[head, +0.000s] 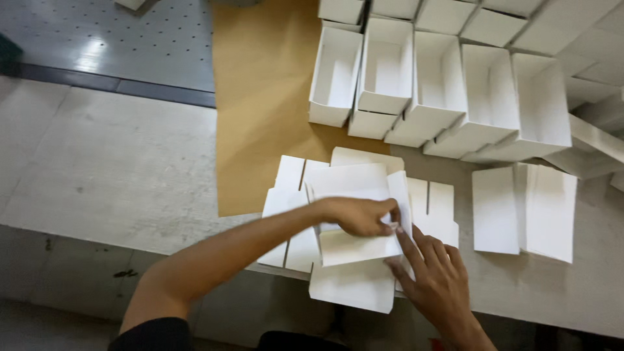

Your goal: The person folds flat white cardboard pieces into rectangular boxes by hand. They fold the side flaps, tuck the tabs into slots to form the box shape, and then place the finished boxes into a stack on the table.

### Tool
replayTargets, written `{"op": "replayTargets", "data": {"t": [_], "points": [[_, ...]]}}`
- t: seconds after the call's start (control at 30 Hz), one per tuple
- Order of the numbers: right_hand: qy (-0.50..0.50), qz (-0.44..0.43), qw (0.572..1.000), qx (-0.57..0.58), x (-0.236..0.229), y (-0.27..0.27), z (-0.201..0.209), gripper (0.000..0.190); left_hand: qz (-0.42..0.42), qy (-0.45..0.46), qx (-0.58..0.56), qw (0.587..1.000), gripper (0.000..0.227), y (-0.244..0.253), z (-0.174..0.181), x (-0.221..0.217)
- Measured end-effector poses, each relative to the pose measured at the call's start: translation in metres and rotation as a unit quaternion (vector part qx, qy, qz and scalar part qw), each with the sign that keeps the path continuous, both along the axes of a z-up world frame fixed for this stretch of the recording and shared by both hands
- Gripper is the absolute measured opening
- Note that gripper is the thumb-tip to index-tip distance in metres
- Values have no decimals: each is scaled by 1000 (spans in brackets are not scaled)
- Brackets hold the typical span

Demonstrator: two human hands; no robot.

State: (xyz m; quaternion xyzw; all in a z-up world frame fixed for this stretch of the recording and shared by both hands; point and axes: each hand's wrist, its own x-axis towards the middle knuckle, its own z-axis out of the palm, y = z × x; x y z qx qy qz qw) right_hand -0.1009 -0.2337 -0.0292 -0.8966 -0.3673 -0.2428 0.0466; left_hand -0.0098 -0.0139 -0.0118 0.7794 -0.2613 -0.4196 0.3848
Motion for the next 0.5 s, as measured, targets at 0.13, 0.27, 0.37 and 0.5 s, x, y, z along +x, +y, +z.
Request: {"op": "replayTargets", "data": {"t": [0.13, 0.27, 0.37, 0.5], "points": [[10, -4, 1000, 1, 5, -2, -8, 46, 90, -103, 140, 981, 41, -6, 26, -39], [-24, 2, 999, -30, 11, -7, -10, 46, 142, -454, 159, 865, 56, 23, 21, -72], [-27, 1, 999, -46, 13, -4, -2, 44, 137, -507, 120, 842, 64, 58, 35, -106], [-64, -6, 995, -76, 9, 0, 8, 37, 124, -550, 0, 826, 57, 83, -1, -136]]}}
